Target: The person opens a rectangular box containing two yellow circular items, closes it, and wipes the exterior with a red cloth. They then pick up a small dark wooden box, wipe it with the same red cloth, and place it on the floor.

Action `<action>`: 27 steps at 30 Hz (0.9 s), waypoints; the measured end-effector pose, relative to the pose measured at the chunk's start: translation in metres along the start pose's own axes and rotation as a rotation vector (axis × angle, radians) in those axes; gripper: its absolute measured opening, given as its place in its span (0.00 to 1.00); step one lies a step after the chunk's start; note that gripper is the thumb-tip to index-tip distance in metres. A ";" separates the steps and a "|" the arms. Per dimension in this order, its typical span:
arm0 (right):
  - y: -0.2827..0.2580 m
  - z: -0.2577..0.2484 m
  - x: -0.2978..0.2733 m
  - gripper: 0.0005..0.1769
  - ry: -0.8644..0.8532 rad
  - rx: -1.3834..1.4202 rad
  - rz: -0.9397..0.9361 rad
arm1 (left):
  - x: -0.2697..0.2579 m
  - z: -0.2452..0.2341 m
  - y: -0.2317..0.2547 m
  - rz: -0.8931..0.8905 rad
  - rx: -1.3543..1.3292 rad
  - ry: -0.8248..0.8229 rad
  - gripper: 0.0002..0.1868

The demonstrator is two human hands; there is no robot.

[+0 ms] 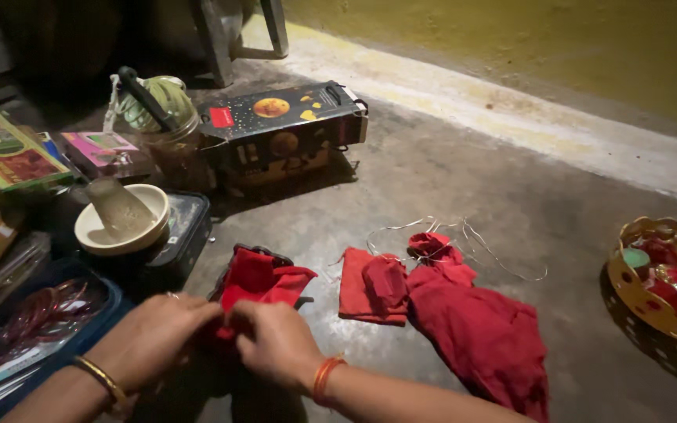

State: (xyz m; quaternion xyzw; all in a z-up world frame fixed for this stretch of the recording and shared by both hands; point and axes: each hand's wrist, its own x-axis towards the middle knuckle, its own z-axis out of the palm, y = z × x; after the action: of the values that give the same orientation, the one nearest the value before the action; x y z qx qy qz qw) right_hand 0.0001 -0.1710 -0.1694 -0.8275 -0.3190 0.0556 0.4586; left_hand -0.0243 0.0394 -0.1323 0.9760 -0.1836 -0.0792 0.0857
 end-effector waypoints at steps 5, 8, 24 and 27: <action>-0.008 -0.025 0.052 0.11 0.226 0.155 -0.008 | 0.023 -0.038 -0.002 0.016 -0.075 0.345 0.26; -0.020 -0.041 0.065 0.11 0.327 0.193 -0.061 | 0.027 -0.066 -0.001 -0.062 0.025 0.443 0.22; 0.043 0.030 -0.005 0.11 -0.109 -0.369 -0.239 | 0.006 0.026 -0.004 0.110 0.096 -0.039 0.21; 0.041 0.025 -0.002 0.14 -0.134 -0.411 -0.253 | 0.010 0.026 0.006 -0.021 -0.009 -0.062 0.19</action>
State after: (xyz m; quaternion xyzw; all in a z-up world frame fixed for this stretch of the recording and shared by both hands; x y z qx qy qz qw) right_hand 0.0087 -0.1690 -0.2166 -0.8514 -0.4544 -0.0137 0.2616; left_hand -0.0222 0.0269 -0.1578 0.9746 -0.1757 -0.1110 0.0834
